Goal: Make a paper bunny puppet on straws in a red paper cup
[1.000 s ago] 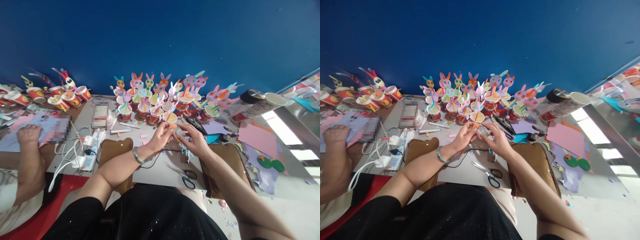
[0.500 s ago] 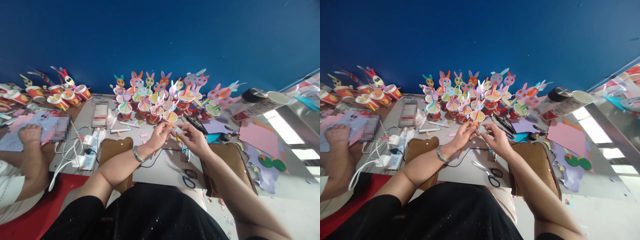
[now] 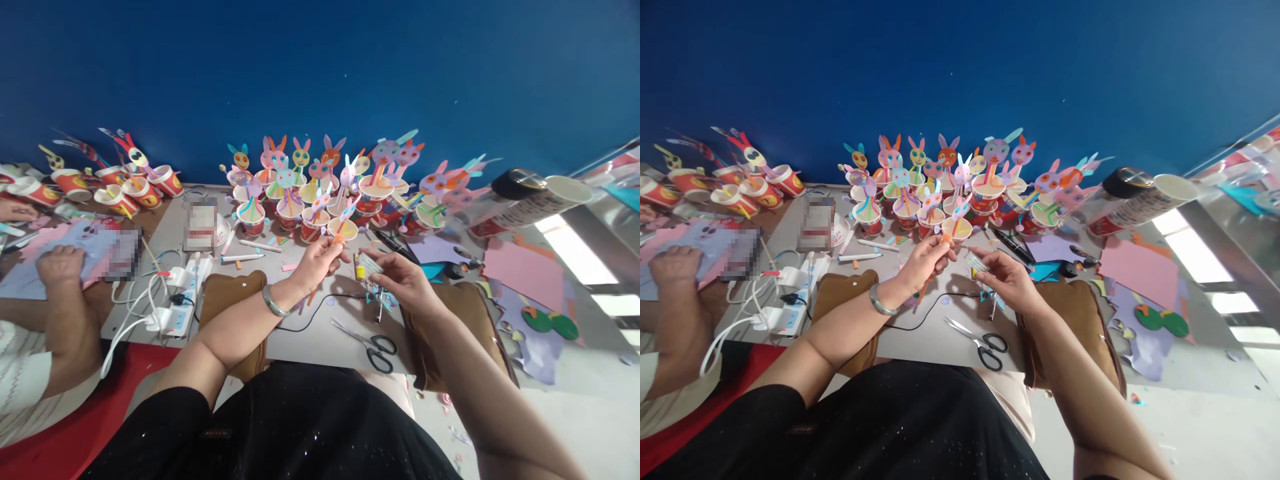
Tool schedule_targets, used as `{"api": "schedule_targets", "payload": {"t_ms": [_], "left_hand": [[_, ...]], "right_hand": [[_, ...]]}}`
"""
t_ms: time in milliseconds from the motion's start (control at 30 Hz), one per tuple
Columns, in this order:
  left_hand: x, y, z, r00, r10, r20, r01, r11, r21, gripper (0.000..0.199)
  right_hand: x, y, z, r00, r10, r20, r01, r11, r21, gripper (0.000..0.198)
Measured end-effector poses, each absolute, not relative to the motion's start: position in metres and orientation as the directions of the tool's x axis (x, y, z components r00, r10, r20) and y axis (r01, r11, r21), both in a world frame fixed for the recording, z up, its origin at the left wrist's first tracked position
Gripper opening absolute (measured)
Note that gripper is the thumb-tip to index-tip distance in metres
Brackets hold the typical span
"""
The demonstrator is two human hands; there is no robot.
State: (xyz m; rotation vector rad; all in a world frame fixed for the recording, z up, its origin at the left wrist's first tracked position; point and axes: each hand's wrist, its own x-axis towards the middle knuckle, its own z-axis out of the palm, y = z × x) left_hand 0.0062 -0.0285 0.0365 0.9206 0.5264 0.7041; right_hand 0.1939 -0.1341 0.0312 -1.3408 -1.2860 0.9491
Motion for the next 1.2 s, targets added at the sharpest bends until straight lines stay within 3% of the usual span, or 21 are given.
{"api": "schedule_targets", "payload": {"t_ms": [200,333,433,533,633,733,1200], "left_hand": [[0.009,-0.027,0.03,0.695,0.699,-0.169,-0.299,0.494,0.816,0.03],[0.012,-0.027,0.022,0.718,0.659,-0.225,-0.228,0.529,0.818,0.024],[0.012,-0.027,0.02,0.749,0.607,-0.266,-0.169,0.563,0.809,0.018],[0.011,-0.027,0.023,0.762,0.575,-0.297,-0.134,0.59,0.796,0.01],[0.009,-0.028,0.027,0.775,0.537,-0.332,-0.099,0.623,0.776,0.004],[0.008,-0.029,0.028,0.797,0.493,-0.348,-0.068,0.647,0.76,0.004],[0.005,-0.028,0.027,0.847,0.385,-0.367,0.011,0.677,0.736,0.012]], "right_hand": [[0.195,-0.135,0.014,0.202,0.976,0.084,0.289,0.023,-0.957,0.041],[0.196,-0.145,0.013,0.187,0.975,0.124,0.49,0.017,-0.872,0.039],[0.196,-0.165,0.025,0.192,0.976,0.106,0.718,-0.066,-0.693,0.035],[0.193,-0.19,0.039,0.138,0.987,-0.086,0.9,-0.162,-0.405,0.023],[0.186,-0.215,0.043,0.09,0.938,-0.335,0.97,-0.159,-0.184,0.015],[0.179,-0.232,0.033,0.105,0.911,-0.398,0.986,-0.147,-0.075,0.011],[0.18,-0.25,0.006,0.057,0.953,-0.298,0.973,-0.121,-0.199,0.025]]}}
